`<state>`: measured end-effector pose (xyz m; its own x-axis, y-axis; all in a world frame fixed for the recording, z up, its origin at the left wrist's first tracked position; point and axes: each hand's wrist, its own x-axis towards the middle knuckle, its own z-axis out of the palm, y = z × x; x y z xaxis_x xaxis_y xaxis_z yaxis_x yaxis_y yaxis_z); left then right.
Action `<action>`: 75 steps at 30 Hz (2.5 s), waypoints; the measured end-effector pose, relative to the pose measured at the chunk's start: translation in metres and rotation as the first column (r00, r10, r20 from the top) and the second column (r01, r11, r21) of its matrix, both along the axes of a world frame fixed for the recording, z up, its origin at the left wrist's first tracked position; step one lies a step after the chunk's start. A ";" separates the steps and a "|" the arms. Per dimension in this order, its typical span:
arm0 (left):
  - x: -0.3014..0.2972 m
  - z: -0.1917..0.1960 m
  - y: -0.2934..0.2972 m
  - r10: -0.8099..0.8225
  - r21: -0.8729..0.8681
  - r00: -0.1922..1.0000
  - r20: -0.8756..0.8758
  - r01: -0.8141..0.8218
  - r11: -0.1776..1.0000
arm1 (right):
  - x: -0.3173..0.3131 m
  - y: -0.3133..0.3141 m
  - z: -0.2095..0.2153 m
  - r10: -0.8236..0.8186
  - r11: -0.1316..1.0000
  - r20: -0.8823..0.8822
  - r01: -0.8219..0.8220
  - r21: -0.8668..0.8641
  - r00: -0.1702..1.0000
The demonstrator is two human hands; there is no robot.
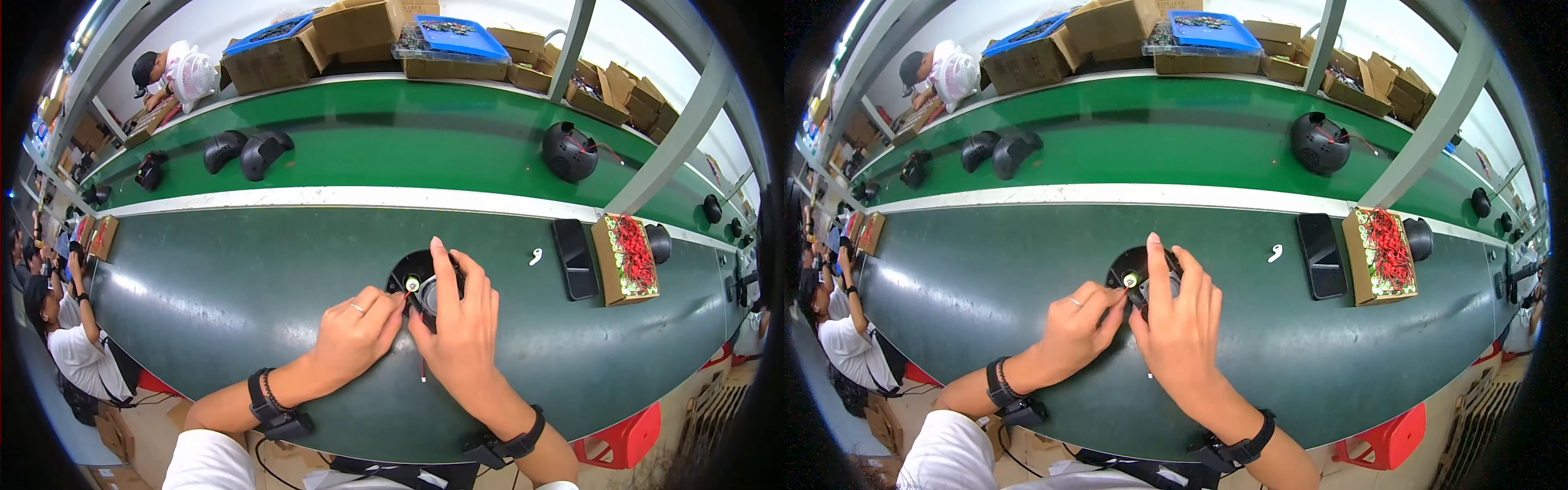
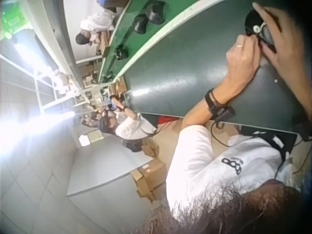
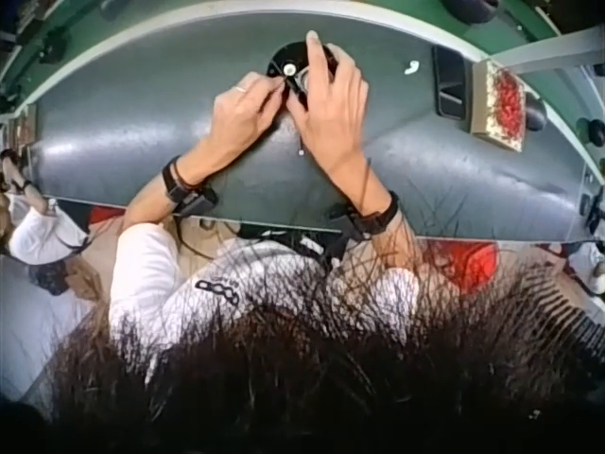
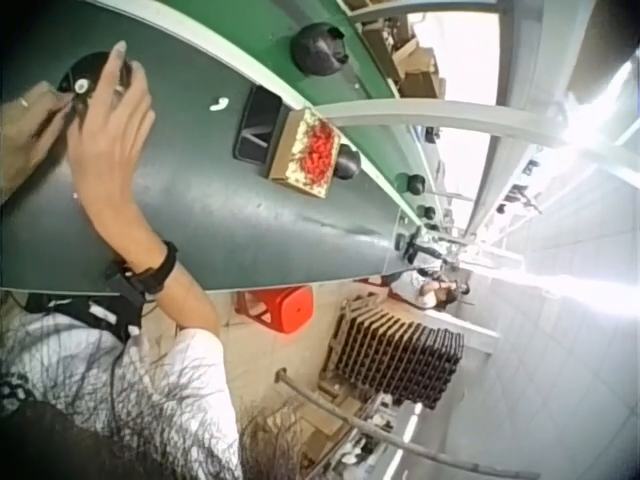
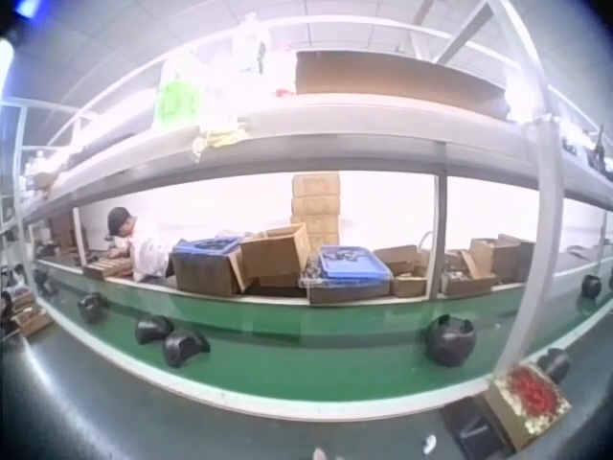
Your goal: Assembling small electronic components into black plastic housings on a factory conveyor belt.
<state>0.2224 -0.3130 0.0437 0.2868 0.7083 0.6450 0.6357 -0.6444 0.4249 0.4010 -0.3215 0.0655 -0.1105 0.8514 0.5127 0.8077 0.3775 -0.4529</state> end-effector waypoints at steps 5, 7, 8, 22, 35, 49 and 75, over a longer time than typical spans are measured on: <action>-0.001 0.005 -0.001 -0.016 -0.031 0.993 -0.115 0.013 0.999 | 0.000 0.003 0.002 0.003 0.999 -0.123 -0.009 -0.046 0.992; -0.002 0.004 -0.002 -0.042 -0.047 0.992 -0.120 0.037 0.998 | 0.000 0.007 -0.003 -0.019 0.999 -0.125 0.015 -0.033 0.992; -0.003 0.003 -0.001 -0.070 -0.066 0.990 -0.126 0.062 0.996 | 0.001 0.009 -0.005 -0.042 0.999 -0.127 0.039 -0.023 0.991; -0.001 0.009 0.065 -0.306 -0.497 0.585 0.751 0.806 0.321 | 0.018 0.012 -0.002 0.058 0.998 -0.130 -0.054 0.032 0.990; -0.003 -0.003 0.060 -0.164 -0.353 0.766 0.621 0.460 0.815 | 0.033 0.017 0.003 0.144 0.990 -0.287 -0.137 0.044 0.947; -0.007 -0.001 0.054 -0.189 -0.150 0.930 0.315 0.245 0.958 | 0.018 0.010 -0.003 0.011 0.985 -0.666 -0.124 -0.123 0.746; 0.009 -0.005 0.021 0.353 -0.427 0.243 0.904 0.467 0.774 | -0.066 -0.026 -0.002 0.145 0.989 -0.146 -0.140 0.038 0.979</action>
<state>0.2316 -0.2917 0.0387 -0.1477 0.9886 -0.0287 -0.5083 -0.0509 0.8597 0.3347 -0.3479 0.0636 -0.1506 0.8177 0.5556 0.6692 0.4980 -0.5515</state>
